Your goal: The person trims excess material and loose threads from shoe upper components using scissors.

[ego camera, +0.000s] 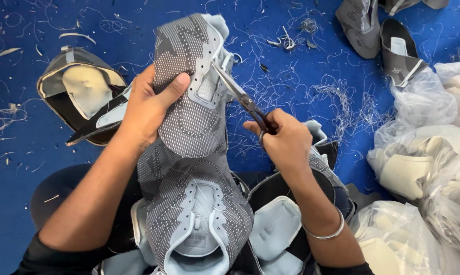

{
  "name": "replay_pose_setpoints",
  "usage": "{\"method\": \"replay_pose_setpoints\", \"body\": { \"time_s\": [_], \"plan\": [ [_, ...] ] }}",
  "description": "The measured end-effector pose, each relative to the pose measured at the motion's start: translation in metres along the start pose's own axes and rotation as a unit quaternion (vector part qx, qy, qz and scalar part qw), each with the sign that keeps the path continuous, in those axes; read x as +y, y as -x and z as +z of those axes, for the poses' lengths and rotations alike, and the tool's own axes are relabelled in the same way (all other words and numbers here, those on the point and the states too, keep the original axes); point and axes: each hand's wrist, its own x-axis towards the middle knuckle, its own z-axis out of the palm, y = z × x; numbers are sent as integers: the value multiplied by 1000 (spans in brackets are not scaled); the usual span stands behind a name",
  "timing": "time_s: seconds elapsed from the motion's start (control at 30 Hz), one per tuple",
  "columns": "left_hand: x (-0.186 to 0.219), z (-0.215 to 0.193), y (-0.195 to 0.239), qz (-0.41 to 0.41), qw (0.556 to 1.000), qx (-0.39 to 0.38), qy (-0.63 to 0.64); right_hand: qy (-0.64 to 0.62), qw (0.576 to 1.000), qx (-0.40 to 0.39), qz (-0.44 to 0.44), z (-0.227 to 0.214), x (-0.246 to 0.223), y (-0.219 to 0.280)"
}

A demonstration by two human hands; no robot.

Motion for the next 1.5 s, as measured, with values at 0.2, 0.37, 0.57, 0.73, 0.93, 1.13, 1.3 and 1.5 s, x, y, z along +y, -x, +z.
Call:
{"method": "replay_pose_setpoints", "body": {
  "time_s": [0.2,0.37,0.57,0.73,0.93,1.13,1.3,1.5],
  "plan": [
    [4,1,-1,-58,988,44,137,-119,970,-160,141,6,18,-8],
    [-13,-2,2,-30,983,-42,178,-539,798,-183,199,50,82,-2],
    [-37,6,10,-143,967,-99,186,-633,737,-114,208,14,24,-8],
    [-29,12,12,-237,940,-71,234,-637,741,-117,175,11,23,-5],
    [-47,9,15,-157,948,-99,260,-635,731,-139,206,15,26,-10],
    [-46,12,15,-185,927,-125,302,-641,701,-185,251,24,37,-8],
    [-30,13,10,-167,948,-16,270,-383,886,-126,230,27,32,-10],
    [-13,6,3,-87,958,70,262,-245,963,-108,24,-2,12,-2]
  ]
}}
